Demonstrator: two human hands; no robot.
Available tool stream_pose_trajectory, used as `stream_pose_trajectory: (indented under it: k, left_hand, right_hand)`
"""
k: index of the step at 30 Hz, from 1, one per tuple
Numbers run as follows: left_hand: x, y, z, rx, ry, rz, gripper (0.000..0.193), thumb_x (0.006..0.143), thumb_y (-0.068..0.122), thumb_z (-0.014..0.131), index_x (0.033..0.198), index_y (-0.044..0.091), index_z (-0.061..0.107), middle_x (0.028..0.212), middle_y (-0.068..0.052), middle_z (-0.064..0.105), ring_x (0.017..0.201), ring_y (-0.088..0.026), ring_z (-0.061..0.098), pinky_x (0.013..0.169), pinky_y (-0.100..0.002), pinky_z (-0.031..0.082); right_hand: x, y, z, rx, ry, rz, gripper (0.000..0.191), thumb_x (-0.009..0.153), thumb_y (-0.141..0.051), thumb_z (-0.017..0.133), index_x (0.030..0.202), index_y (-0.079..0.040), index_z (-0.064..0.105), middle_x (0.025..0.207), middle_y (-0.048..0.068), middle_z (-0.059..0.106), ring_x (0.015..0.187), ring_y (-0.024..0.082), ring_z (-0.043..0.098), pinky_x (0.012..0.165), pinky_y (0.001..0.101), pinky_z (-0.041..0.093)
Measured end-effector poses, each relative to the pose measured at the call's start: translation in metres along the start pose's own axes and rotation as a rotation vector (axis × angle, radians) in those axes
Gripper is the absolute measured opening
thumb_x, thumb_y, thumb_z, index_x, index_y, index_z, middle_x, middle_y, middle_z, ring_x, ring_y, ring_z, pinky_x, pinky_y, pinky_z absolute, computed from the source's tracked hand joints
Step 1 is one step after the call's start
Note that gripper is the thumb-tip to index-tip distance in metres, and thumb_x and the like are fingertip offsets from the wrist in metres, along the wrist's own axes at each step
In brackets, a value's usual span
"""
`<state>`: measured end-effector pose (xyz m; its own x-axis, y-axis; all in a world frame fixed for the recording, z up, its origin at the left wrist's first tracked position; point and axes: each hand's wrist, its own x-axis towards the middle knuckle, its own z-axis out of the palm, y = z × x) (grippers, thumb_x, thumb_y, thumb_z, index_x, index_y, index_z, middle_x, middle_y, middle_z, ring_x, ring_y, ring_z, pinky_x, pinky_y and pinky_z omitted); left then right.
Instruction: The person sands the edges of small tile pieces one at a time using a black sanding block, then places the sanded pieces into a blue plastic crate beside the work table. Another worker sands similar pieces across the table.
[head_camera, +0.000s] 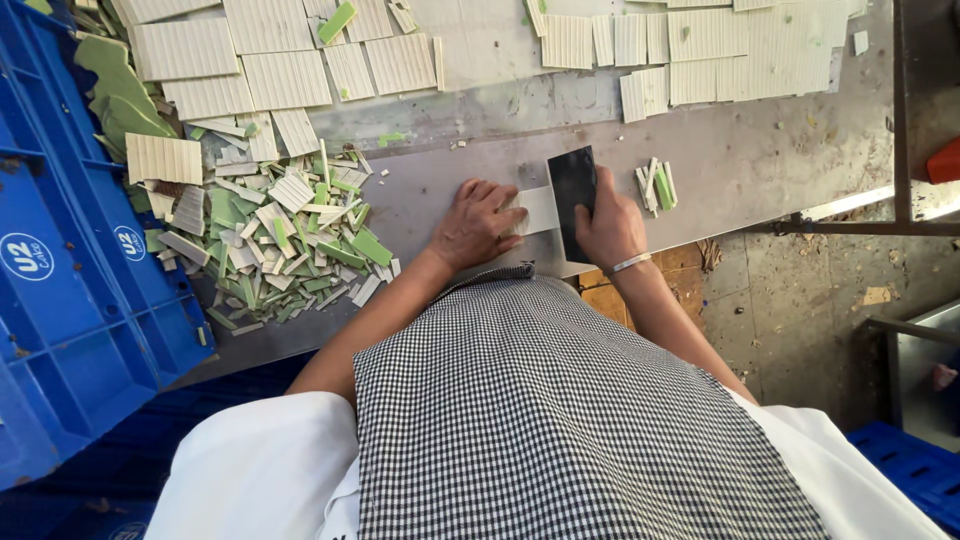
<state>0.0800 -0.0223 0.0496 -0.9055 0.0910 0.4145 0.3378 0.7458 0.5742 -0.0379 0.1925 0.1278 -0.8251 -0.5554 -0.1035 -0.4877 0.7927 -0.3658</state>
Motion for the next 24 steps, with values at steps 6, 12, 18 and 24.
stream_pose_trajectory:
  k: [6, 12, 18, 24]
  left_hand:
    - [0.0, 0.0, -0.001, 0.01, -0.016, 0.003, 0.04, 0.077, 0.036, 0.083, 0.11, 0.016, 0.073, 0.125, -0.008, 0.06, 0.118, -0.028, 0.056, 0.111, -0.047, 0.036]
    - [0.001, 0.001, -0.002, 0.017, -0.02, 0.005, 0.041, 0.077, 0.037, 0.084, 0.111, 0.017, 0.072, 0.125, -0.008, 0.06, 0.119, -0.027, 0.056, 0.111, -0.047, 0.036]
    - [0.002, 0.002, -0.003, 0.018, -0.014, 0.015, 0.043, 0.075, 0.036, 0.084, 0.111, 0.016, 0.072, 0.126, -0.008, 0.061, 0.118, -0.027, 0.056, 0.109, -0.048, 0.036]
    - [0.0, -0.002, 0.003, 0.019, -0.002, 0.01, 0.043, 0.076, 0.038, 0.083, 0.112, 0.015, 0.072, 0.125, -0.008, 0.061, 0.119, -0.027, 0.056, 0.11, -0.048, 0.037]
  right_hand:
    - [-0.004, -0.001, 0.001, -0.02, -0.004, 0.012, 0.059, 0.089, -0.013, 0.066, 0.142, -0.004, 0.041, 0.078, 0.027, 0.067, 0.074, 0.05, 0.065, 0.067, 0.0606, 0.05]
    - [-0.005, -0.008, 0.015, -0.044, -0.04, -0.002, 0.056, 0.09, -0.01, 0.062, 0.142, -0.007, 0.042, 0.076, 0.026, 0.068, 0.072, 0.049, 0.066, 0.067, 0.0603, 0.052]
    - [0.042, -0.007, 0.008, -0.084, 0.035, -0.006, 0.056, 0.09, -0.013, 0.065, 0.14, -0.004, 0.041, 0.078, 0.029, 0.068, 0.074, 0.051, 0.066, 0.067, 0.0608, 0.052]
    - [0.015, -0.004, -0.005, 0.019, 0.007, 0.0, 0.059, 0.089, -0.013, 0.067, 0.141, -0.002, 0.04, 0.077, 0.029, 0.067, 0.075, 0.052, 0.066, 0.068, 0.0597, 0.052]
